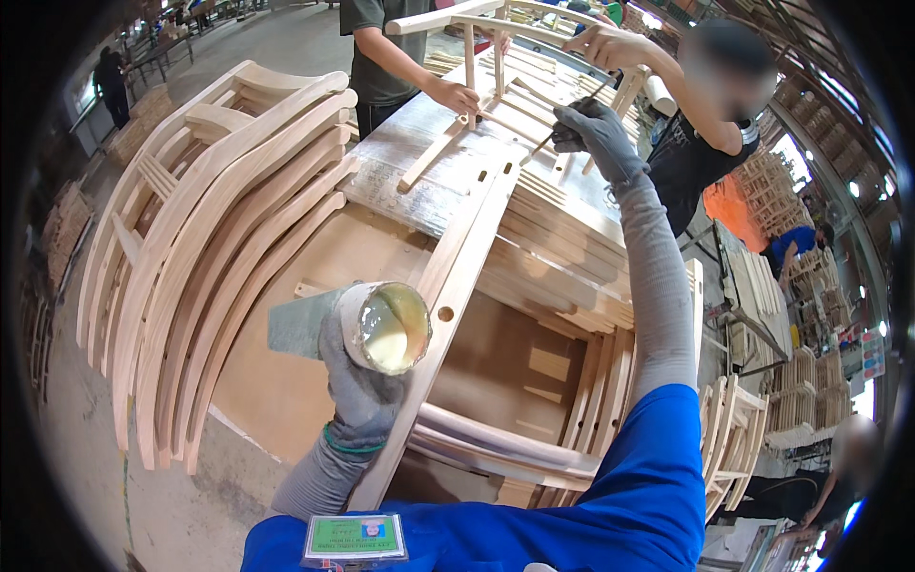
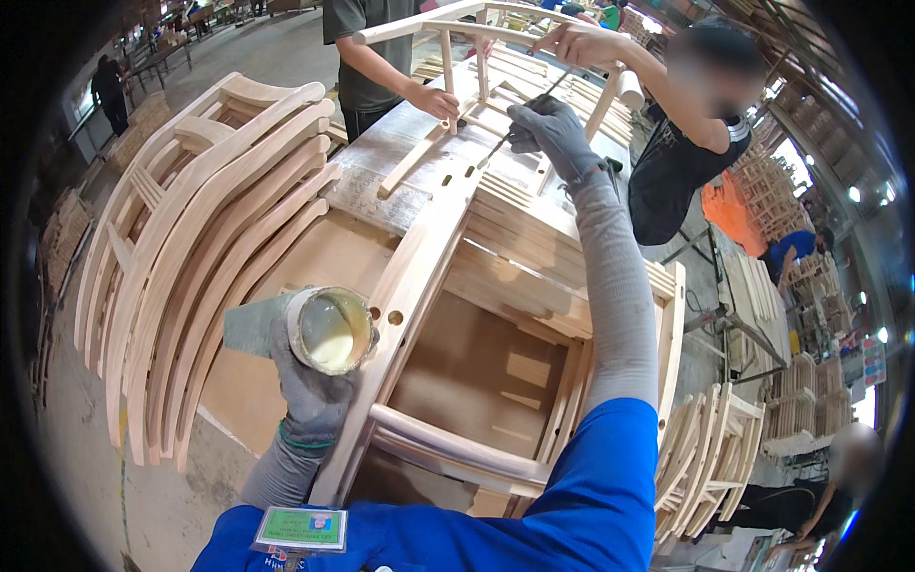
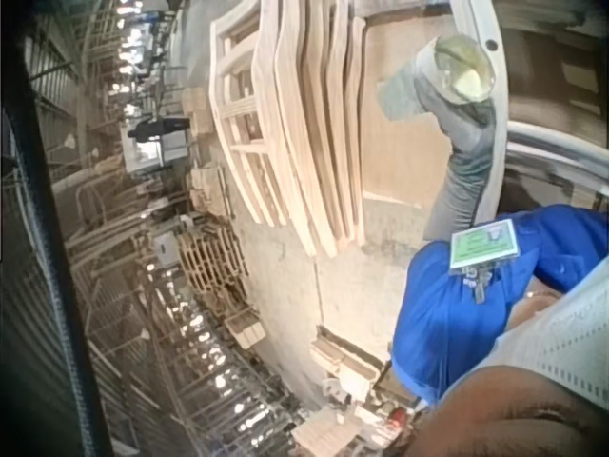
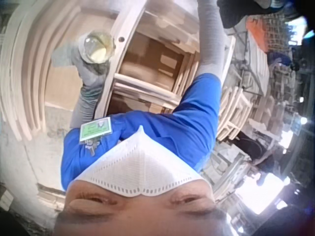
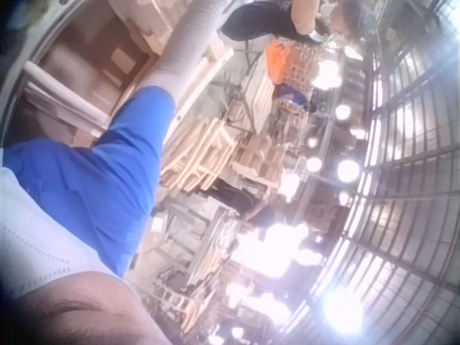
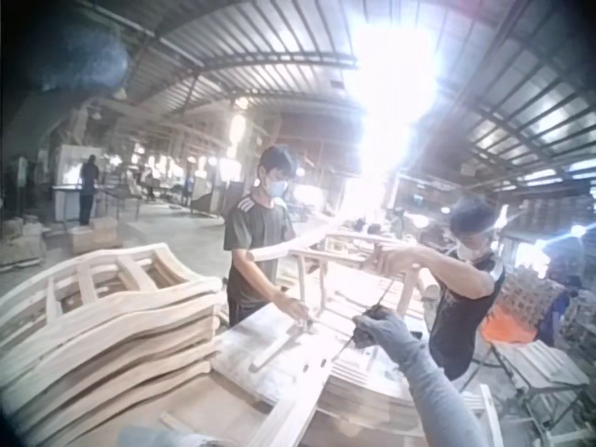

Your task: The person applies glue to the joints of wooden chair frames using a brush and a small container. They repeatedly dip the brush into the container and spread glue along the frame edges and joints while other workers assemble nearby.

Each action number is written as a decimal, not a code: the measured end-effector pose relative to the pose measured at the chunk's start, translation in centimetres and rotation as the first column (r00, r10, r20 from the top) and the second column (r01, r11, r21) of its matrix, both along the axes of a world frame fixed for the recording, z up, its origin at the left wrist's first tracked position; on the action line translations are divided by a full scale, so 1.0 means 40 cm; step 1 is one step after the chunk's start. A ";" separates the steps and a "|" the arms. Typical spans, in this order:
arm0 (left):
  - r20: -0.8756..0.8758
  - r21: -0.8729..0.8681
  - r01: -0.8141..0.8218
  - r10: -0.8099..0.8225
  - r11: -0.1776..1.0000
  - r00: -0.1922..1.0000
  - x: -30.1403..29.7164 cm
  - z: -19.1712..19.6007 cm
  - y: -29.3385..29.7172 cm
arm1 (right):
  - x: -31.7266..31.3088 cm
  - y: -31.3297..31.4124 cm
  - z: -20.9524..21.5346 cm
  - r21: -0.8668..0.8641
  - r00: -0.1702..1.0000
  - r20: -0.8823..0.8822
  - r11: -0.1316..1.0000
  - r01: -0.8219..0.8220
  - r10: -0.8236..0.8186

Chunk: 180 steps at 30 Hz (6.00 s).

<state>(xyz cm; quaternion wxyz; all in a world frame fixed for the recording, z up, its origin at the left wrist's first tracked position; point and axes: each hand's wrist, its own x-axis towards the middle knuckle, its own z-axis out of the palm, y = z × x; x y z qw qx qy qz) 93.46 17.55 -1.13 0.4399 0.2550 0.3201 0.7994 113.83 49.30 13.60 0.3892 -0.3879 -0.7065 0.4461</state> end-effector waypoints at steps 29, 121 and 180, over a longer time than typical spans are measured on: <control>0.045 0.013 0.043 -0.044 0.999 0.998 -0.011 0.003 -0.002 | -0.129 0.021 -0.051 0.175 0.917 0.382 0.966 -0.191 0.112; 0.154 0.066 0.040 -0.049 0.997 0.987 -0.118 0.028 -0.074 | 0.848 -0.207 -0.129 0.169 0.647 0.044 0.644 0.746 -0.761; -0.646 0.172 -0.483 0.468 0.859 0.603 -0.756 0.012 -0.873 | -0.823 -1.289 -0.034 0.226 0.740 -0.136 0.748 -0.624 0.659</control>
